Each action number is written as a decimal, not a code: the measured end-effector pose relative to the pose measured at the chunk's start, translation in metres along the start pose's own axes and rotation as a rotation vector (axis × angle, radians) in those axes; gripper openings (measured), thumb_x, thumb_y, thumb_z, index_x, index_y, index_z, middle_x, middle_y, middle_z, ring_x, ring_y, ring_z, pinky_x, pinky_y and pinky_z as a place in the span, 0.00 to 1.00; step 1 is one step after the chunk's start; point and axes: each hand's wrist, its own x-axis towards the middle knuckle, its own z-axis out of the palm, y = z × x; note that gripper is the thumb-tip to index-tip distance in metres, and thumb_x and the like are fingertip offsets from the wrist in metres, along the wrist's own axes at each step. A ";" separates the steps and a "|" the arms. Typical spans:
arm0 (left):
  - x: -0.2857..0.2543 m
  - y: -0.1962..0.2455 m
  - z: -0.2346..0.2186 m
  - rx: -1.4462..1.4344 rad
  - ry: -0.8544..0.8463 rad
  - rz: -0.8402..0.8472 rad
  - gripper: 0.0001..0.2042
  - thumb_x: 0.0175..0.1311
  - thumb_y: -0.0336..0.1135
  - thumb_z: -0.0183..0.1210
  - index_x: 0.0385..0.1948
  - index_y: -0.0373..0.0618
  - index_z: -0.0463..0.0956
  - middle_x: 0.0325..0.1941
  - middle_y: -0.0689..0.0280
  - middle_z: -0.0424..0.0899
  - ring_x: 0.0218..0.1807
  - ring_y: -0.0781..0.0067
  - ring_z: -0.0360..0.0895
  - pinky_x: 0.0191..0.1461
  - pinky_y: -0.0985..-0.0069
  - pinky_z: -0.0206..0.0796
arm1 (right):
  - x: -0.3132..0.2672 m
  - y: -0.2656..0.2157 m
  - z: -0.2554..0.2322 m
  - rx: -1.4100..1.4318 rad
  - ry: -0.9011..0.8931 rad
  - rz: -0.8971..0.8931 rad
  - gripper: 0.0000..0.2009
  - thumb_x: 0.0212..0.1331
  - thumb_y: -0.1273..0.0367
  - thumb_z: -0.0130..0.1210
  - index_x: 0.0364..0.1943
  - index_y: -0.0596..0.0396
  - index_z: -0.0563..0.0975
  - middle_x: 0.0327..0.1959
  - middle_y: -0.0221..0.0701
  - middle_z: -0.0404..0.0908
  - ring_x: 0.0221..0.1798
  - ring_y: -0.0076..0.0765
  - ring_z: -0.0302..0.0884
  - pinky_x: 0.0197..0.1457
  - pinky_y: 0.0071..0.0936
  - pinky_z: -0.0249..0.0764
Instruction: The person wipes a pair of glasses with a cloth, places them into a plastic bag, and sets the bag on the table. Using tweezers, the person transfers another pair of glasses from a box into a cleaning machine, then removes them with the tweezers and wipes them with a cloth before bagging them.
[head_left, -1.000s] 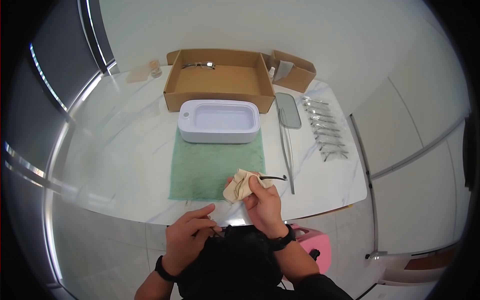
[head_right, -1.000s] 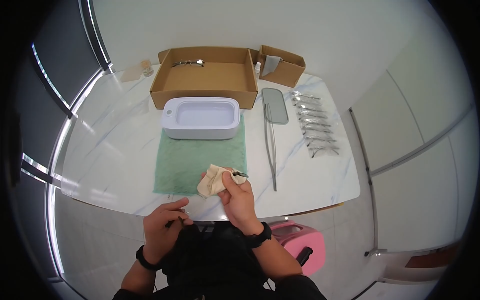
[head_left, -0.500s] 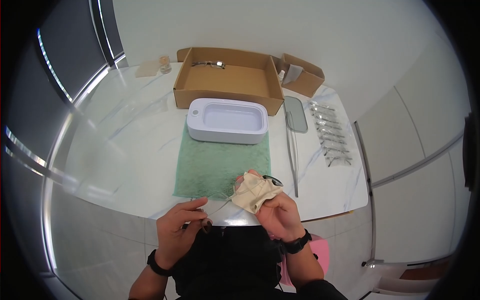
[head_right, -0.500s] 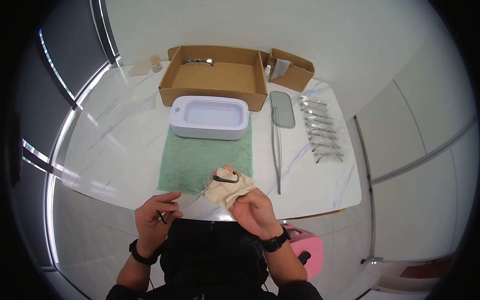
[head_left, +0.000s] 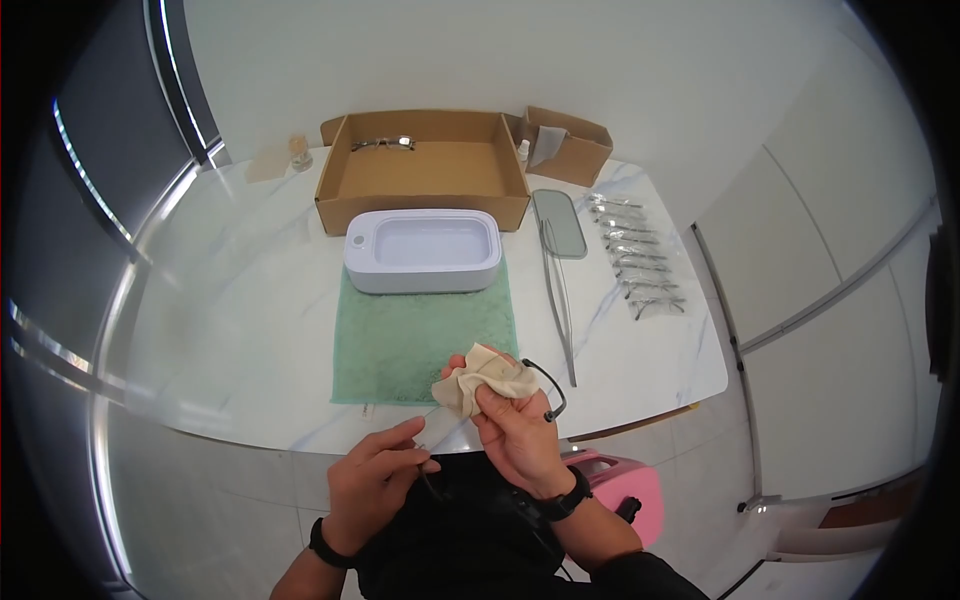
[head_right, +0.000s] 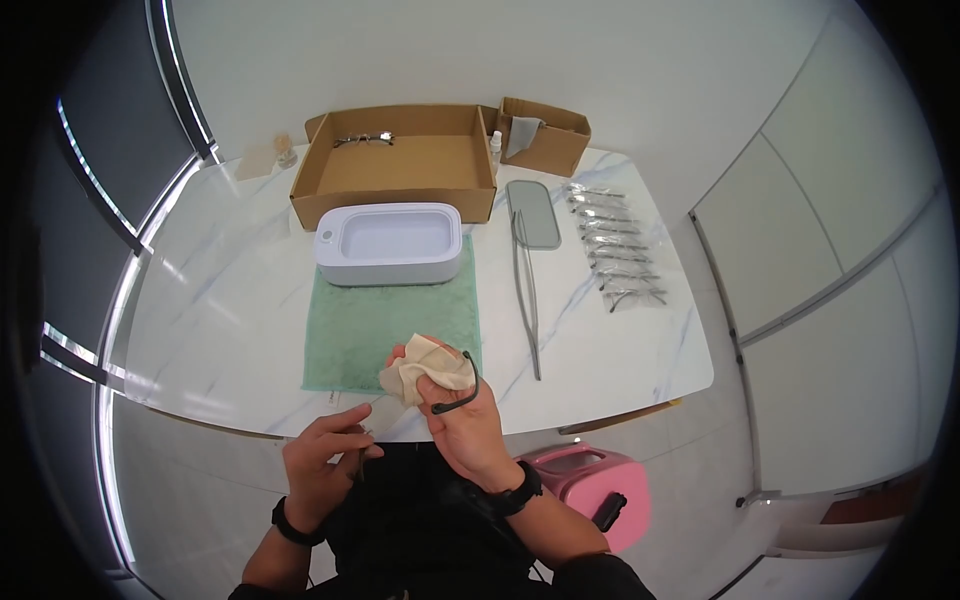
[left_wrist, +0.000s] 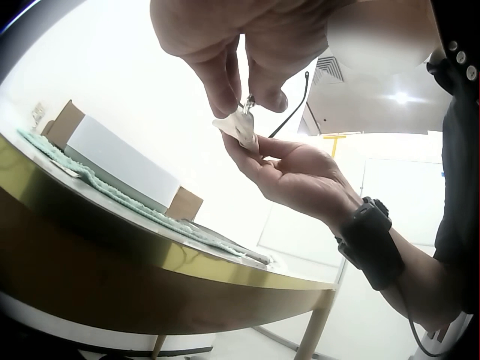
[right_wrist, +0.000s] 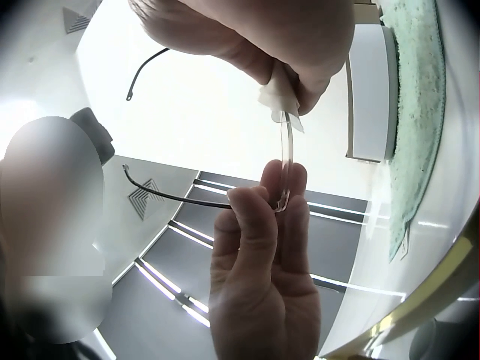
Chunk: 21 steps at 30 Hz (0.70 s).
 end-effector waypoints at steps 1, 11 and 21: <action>-0.003 0.000 0.002 -0.033 0.005 -0.029 0.10 0.51 0.14 0.64 0.32 0.40 0.81 0.49 0.53 0.84 0.36 0.69 0.86 0.40 0.76 0.80 | -0.001 0.001 0.000 -0.033 0.003 -0.030 0.21 0.71 0.75 0.45 0.66 0.58 0.61 0.64 0.45 0.70 0.66 0.43 0.70 0.70 0.37 0.68; -0.015 -0.005 0.004 -0.149 -0.010 -0.110 0.07 0.51 0.20 0.67 0.31 0.41 0.83 0.49 0.57 0.85 0.37 0.70 0.86 0.41 0.77 0.80 | -0.006 0.001 0.003 -0.096 0.157 -0.032 0.18 0.74 0.69 0.43 0.64 0.61 0.63 0.59 0.47 0.74 0.61 0.45 0.75 0.63 0.38 0.74; -0.018 -0.010 0.006 -0.253 0.002 -0.145 0.07 0.54 0.18 0.64 0.32 0.40 0.83 0.50 0.56 0.84 0.39 0.69 0.86 0.39 0.77 0.80 | -0.018 0.016 0.010 -0.056 0.136 0.129 0.19 0.74 0.67 0.44 0.61 0.65 0.67 0.59 0.45 0.74 0.62 0.43 0.74 0.65 0.37 0.72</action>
